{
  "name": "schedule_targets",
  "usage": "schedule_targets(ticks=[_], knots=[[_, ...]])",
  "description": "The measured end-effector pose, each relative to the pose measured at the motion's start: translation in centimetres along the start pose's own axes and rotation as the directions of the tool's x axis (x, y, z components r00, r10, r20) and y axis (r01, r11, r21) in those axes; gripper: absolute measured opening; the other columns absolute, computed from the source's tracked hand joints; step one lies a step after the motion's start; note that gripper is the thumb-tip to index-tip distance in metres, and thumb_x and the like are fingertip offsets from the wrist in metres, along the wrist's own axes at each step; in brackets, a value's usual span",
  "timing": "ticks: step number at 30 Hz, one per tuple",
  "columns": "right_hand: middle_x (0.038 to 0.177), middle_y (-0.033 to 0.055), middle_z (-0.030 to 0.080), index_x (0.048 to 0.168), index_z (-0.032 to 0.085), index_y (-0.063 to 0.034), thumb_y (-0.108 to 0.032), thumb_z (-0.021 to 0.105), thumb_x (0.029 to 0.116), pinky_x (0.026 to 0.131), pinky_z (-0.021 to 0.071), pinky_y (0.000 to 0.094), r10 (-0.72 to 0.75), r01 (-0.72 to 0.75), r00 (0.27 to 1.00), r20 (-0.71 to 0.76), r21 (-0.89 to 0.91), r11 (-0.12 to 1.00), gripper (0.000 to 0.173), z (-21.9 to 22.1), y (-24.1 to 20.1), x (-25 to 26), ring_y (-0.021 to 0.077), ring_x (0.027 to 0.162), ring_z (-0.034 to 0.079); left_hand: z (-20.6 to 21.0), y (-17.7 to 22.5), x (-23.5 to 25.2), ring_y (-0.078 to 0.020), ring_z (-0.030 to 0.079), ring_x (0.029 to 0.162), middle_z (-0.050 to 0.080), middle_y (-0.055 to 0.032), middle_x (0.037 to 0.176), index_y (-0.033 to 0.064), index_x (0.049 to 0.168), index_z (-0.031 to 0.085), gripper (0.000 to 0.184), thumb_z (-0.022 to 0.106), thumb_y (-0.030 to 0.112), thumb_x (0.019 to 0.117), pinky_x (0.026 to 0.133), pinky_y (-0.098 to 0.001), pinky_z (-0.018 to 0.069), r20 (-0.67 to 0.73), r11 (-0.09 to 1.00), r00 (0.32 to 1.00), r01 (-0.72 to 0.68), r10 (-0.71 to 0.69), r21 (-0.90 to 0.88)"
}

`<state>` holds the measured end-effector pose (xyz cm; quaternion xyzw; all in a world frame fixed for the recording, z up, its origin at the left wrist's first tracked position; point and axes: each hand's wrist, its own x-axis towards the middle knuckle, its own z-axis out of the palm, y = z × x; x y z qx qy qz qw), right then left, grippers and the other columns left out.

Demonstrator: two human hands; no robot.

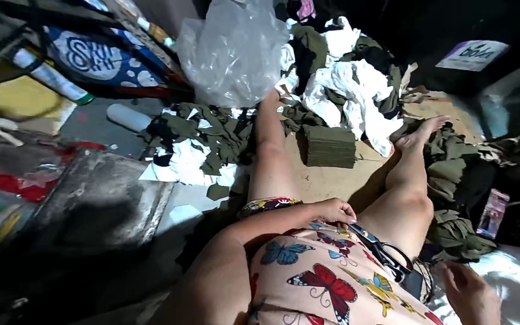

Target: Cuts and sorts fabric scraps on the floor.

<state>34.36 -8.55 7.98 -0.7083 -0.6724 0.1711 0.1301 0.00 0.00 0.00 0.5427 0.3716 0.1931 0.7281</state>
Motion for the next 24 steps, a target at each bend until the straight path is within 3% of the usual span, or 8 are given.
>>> schedule_targets(ticks=[3, 6, 9, 13, 14, 18, 20, 24], knots=[[0.098, 0.0241, 0.07, 0.103, 0.072, 0.0068, -0.009, 0.063, 0.0962, 0.079, 0.0582, 0.056, -0.323, 0.325, 0.946, -0.032, 0.053, 0.944, 0.02, 2.6, -4.8, 1.8, 0.0377, 0.088, 0.07, -1.1, -0.5, -0.9, -0.0065, 0.064, 0.068, 0.065, -0.0026, 0.083, -0.0031, 0.116, 0.057, 0.02, 0.06, 0.011, 0.1026, 0.069, -0.0247, 0.0563, -0.06, 0.996, 0.998, -0.024, 0.018, -0.088], [0.109, 0.0227, 0.071, 0.109, 0.075, 0.0, -0.003, 0.059, 0.096, 0.093, 0.053, 0.06, -0.465, 0.463, 0.869, 0.17, 0.055, 0.885, 0.021, 6.1, -8.1, 3.8, 0.0441, 0.107, 0.066, -1.5, -1.0, -1.8, -0.0066, 0.063, 0.069, 0.064, -0.0022, 0.084, -0.003, 0.118, 0.054, 0.021, 0.06, 0.01, 0.1024, 0.07, -0.0249, 0.056, -0.096, 0.992, 0.995, -0.051, 0.04, -0.116], [0.113, 0.0249, 0.07, 0.114, 0.074, -0.0003, -0.002, 0.059, 0.0979, 0.098, 0.0491, 0.0627, -0.416, 0.448, 0.845, 0.337, -0.021, 0.894, 0.022, 6.9, -10.1, 5.1, 0.0485, 0.112, 0.063, -1.7, -1.6, -2.9, -0.0069, 0.063, 0.07, 0.064, -0.0039, 0.086, -0.0036, 0.121, 0.053, 0.024, 0.06, 0.011, 0.1027, 0.07, -0.0252, 0.0551, -0.138, 0.99, 0.99, -0.047, 0.029, -0.129], [0.102, 0.0279, 0.068, 0.099, 0.074, 0.0046, -0.01, 0.068, 0.0962, 0.09, 0.0516, 0.0655, -0.464, 0.495, 0.836, 0.293, -0.037, 0.868, 0.016, 6.0, -10.5, 5.4, 0.0505, 0.103, 0.064, -2.6, -1.2, -4.9, -0.0072, 0.062, 0.071, 0.065, -0.0056, 0.09, -0.0035, 0.126, 0.051, 0.028, 0.059, 0.011, 0.1033, 0.069, -0.0251, 0.0542, -0.208, 0.984, 0.978, -0.028, -0.01, -0.179], [0.102, 0.0279, 0.069, 0.1, 0.074, 0.0041, -0.007, 0.067, 0.0954, 0.089, 0.0519, 0.0658, -0.471, 0.504, 0.823, 0.318, -0.026, 0.863, 0.014, 5.8, -10.8, 5.3, 0.0506, 0.102, 0.065, -2.9, -1.2, -5.4, -0.0072, 0.062, 0.071, 0.065, -0.0052, 0.09, -0.0031, 0.127, 0.05, 0.029, 0.059, 0.011, 0.1033, 0.07, -0.025, 0.0543, -0.219, 0.981, 0.975, -0.02, -0.023, -0.194], [0.12, 0.0286, 0.067, 0.134, 0.066, -0.0017, 0.004, 0.066, 0.0894, 0.098, 0.048, 0.0659, -0.396, 0.493, 0.708, 0.584, -0.008, 0.87, 0.045, 5.3, -12.5, 5.3, 0.0508, 0.114, 0.062, -3.6, -1.7, -7.5, -0.0063, 0.062, 0.071, 0.065, -0.0042, 0.089, -0.0016, 0.131, 0.048, 0.033, 0.06, 0.01, 0.1025, 0.069, -0.0238, 0.0539, -0.256, 0.97, 0.966, -0.029, -0.035, -0.242], [0.125, 0.0299, 0.065, 0.139, 0.061, 0.0008, -0.002, 0.071, 0.0901, 0.103, 0.0454, 0.0648, -0.338, 0.503, 0.645, 0.686, -0.049, 0.863, 0.05, 5.9, -13.2, 6.0, 0.0513, 0.119, 0.059, -3.5, -1.7, -7.9, -0.0067, 0.063, 0.07, 0.065, -0.004, 0.088, -0.0008, 0.133, 0.048, 0.034, 0.06, 0.01, 0.1025, 0.07, -0.0238, 0.0543, -0.278, 0.97, 0.96, -0.037, -0.033, -0.242], [0.119, 0.0285, 0.066, 0.125, 0.065, 0.004, -0.012, 0.074, 0.0909, 0.099, 0.0471, 0.0654, -0.242, 0.508, 0.632, 0.736, -0.157, 0.847, 0.039, 8.2, -13.2, 7.9, 0.0486, 0.116, 0.061, -3.5, -1.3, -6.4, -0.0081, 0.062, 0.069, 0.065, -0.007, 0.088, 0.0002, 0.135, 0.048, 0.034, 0.057, 0.012, 0.1047, 0.067, -0.024, 0.0531, -0.372, 0.966, 0.927, -0.057, -0.042, -0.252]])
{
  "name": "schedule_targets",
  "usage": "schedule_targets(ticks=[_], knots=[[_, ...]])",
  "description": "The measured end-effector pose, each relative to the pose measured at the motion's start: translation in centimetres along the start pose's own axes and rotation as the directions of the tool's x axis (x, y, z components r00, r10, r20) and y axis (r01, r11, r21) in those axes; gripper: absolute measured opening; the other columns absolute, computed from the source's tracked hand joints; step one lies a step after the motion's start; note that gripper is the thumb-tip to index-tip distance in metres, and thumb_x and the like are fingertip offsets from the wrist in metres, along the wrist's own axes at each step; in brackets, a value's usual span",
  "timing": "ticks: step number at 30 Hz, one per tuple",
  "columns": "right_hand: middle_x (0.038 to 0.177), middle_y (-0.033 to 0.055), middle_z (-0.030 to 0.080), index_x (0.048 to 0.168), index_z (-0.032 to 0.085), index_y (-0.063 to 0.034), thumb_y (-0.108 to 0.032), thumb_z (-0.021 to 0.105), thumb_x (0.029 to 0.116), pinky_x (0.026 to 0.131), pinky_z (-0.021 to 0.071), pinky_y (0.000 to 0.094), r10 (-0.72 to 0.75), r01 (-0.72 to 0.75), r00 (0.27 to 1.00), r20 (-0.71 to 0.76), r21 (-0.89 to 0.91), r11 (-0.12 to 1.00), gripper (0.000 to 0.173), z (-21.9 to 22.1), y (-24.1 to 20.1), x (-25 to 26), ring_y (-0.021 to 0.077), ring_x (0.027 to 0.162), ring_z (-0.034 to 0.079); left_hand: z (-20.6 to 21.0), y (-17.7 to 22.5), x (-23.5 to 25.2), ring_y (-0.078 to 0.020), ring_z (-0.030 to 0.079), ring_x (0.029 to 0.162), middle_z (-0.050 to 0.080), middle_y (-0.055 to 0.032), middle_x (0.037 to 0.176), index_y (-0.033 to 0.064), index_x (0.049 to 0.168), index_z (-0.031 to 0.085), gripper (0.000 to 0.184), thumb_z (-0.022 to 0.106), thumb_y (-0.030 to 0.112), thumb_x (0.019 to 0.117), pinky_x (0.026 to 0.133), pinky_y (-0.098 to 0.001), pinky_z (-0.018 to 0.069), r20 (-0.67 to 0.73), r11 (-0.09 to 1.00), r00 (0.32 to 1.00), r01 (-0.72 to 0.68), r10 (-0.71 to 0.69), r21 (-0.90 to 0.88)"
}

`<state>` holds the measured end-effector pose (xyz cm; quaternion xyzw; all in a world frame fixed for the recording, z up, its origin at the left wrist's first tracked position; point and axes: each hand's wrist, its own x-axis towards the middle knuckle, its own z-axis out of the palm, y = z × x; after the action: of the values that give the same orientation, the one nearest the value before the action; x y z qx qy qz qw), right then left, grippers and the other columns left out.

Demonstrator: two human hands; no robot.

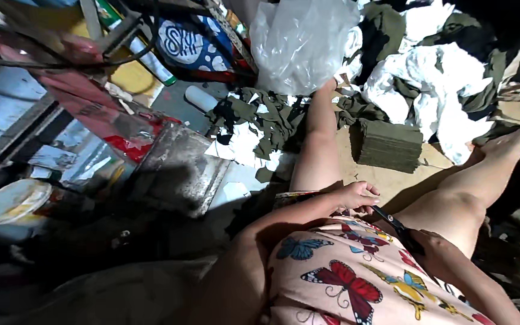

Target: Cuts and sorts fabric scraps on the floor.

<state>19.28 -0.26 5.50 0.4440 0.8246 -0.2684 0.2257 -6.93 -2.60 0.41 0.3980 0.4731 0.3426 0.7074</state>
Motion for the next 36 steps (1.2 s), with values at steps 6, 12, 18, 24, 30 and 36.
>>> schedule_targets(ticks=[6, 12, 18, 24, 30, 36], knots=[[0.099, 0.0192, 0.07, 0.118, 0.067, 0.0002, -0.013, 0.065, 0.0972, 0.084, 0.0536, 0.059, -0.078, 0.093, 0.995, -0.061, 0.311, 0.946, 0.025, -2.0, 0.7, 3.1, 0.0336, 0.09, 0.068, -0.4, 1.8, 1.5, -0.011, 0.063, 0.066, 0.067, -0.0092, 0.087, 0.0082, 0.149, 0.041, 0.044, 0.051, 0.025, 0.109, 0.063, -0.0251, 0.0537, -0.251, 0.976, 0.966, -0.113, 0.064, -0.184], [0.092, 0.0096, 0.065, 0.118, 0.059, 0.003, -0.014, 0.062, 0.1011, 0.067, 0.058, 0.033, -0.024, 0.021, 1.0, -0.009, 0.801, 0.598, 0.024, -2.0, -2.3, 11.2, 0.0144, 0.071, 0.064, -3.5, 1.7, -0.3, -0.0139, 0.065, 0.073, 0.067, -0.0081, 0.094, 0.0083, 0.148, 0.042, 0.042, 0.049, 0.014, 0.1076, 0.069, -0.0289, 0.0554, -0.394, 0.964, 0.918, -0.139, 0.039, -0.228], [0.091, 0.0138, 0.067, 0.115, 0.064, 0.002, -0.023, 0.064, 0.1004, 0.075, 0.0569, 0.0436, -0.003, -0.011, 1.0, 0.018, 0.737, 0.676, 0.029, 0.5, -1.2, 14.9, 0.0223, 0.076, 0.066, -7.9, 6.3, -1.1, -0.0139, 0.068, 0.079, 0.07, -0.0099, 0.103, 0.0029, 0.141, 0.051, 0.04, 0.058, 0.005, 0.102, 0.071, -0.0314, 0.0585, -0.505, 0.983, 0.854, -0.038, 0.127, 0.182], [0.107, 0.0235, 0.069, 0.114, 0.068, 0.0016, -0.035, 0.066, 0.0993, 0.094, 0.0494, 0.0605, 0.083, -0.137, 0.988, 0.132, 0.477, 0.868, 0.039, 0.3, 1.4, 15.4, 0.0398, 0.104, 0.066, -15.7, 11.7, 4.7, -0.0142, 0.066, 0.08, 0.066, -0.014, 0.108, -0.0022, 0.138, 0.049, 0.037, 0.055, 0.004, 0.1024, 0.074, -0.0314, 0.057, -0.741, 0.964, 0.632, -0.039, 0.228, 0.263], [0.113, 0.022, 0.069, 0.127, 0.065, -0.0038, -0.035, 0.068, 0.0979, 0.097, 0.0494, 0.0604, 0.03, -0.13, 0.973, 0.229, 0.438, 0.89, 0.043, 0.0, 0.8, 16.3, 0.0387, 0.109, 0.066, -19.3, 12.4, 13.8, -0.0279, 0.068, 0.108, 0.064, -0.0209, 0.128, -0.0007, 0.136, 0.055, 0.034, 0.055, 0.005, 0.1016, 0.094, -0.0447, 0.0568, -0.714, 0.852, 0.661, 0.215, 0.232, 0.477], [0.125, 0.0208, 0.067, 0.149, 0.05, -0.0131, -0.032, 0.065, 0.099, 0.1, 0.0491, 0.061, 0.034, -0.159, 0.945, 0.326, 0.365, 0.917, 0.056, 0.3, -0.1, 17.5, 0.0393, 0.116, 0.065, -20.3, 8.0, 20.5, -0.0399, 0.05, 0.136, 0.053, -0.0227, 0.146, 0.0062, 0.149, 0.048, 0.067, 0.077, 0.022, 0.0905, 0.112, -0.0596, 0.0402, -0.57, 0.52, 0.811, 0.433, 0.133, 0.737]])
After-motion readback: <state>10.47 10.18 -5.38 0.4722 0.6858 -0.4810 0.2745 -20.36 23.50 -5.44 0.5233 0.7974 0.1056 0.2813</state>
